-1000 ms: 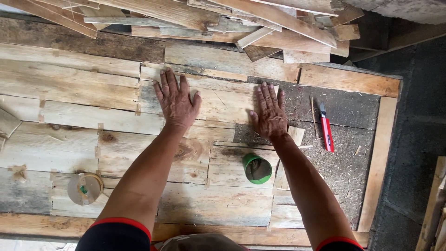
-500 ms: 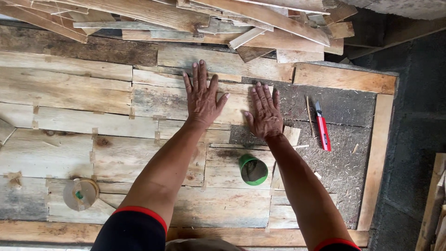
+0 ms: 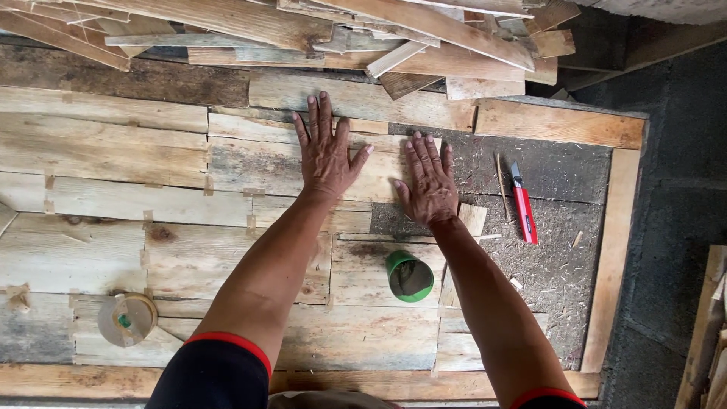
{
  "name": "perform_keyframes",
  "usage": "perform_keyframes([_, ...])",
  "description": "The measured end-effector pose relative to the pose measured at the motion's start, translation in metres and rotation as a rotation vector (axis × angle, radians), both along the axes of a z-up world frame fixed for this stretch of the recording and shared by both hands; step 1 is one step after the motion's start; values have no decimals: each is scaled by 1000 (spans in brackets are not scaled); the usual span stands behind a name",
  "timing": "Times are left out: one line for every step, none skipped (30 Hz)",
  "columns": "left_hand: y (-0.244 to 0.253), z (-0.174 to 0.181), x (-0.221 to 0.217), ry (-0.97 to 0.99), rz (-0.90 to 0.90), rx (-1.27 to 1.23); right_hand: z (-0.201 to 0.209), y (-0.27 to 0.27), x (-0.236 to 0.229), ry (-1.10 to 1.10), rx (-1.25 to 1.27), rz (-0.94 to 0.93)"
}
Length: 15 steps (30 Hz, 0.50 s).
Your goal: Cutting and marking wood pieces to fit into a larger assembly.
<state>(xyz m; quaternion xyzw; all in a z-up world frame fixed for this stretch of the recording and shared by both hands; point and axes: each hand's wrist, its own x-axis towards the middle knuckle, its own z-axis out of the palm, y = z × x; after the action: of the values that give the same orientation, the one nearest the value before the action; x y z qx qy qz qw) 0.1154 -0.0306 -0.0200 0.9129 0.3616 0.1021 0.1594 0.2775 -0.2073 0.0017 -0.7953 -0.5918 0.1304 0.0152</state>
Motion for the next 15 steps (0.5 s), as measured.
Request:
perform_keyframes([0, 0, 0, 0, -1, 0, 1, 0, 0, 0, 0, -1])
perform_keyframes([0, 0, 0, 12, -3, 1, 1, 1, 0, 6, 0, 1])
perform_keyframes([1, 0, 0, 23, -5, 3, 2, 2, 0, 10, 0, 4])
perform_keyframes([1, 0, 0, 23, -5, 4, 2, 1, 0, 10, 1, 4])
perform_keyframes([0, 1, 0, 14, -4, -7, 2, 0, 0, 12, 14, 3])
perform_keyframes([0, 2, 0, 5, -2, -18, 2, 0, 0, 14, 28, 2])
perform_keyframes([0, 2, 0, 5, -2, -18, 1, -1, 0, 15, 28, 2])
perform_keyframes([-1, 3, -1, 19, -7, -24, 0, -1, 1, 8, 30, 7])
perform_keyframes([0, 4, -1, 32, -13, -29, -1, 0, 1, 0, 33, 12])
perform_keyframes([-2, 5, 0, 31, -13, -29, 0, 0, 1, 0, 34, 12])
perform_keyframes([-3, 5, 1, 25, -26, 2, 1, 0, 1, 7, 21, 3])
perform_keyframes([-5, 6, 2, 18, -39, 32, 1, 0, 1, 14, 7, -5])
perform_keyframes([-8, 1, 4, 18, -40, 32, 1, 0, 1, 15, 7, -6])
perform_keyframes([-12, -5, 6, 34, -97, 44, 0, 0, 1, 7, 8, -3])
perform_keyframes([-16, -10, 8, 50, -154, 56, 0, 0, 1, -1, 10, 1])
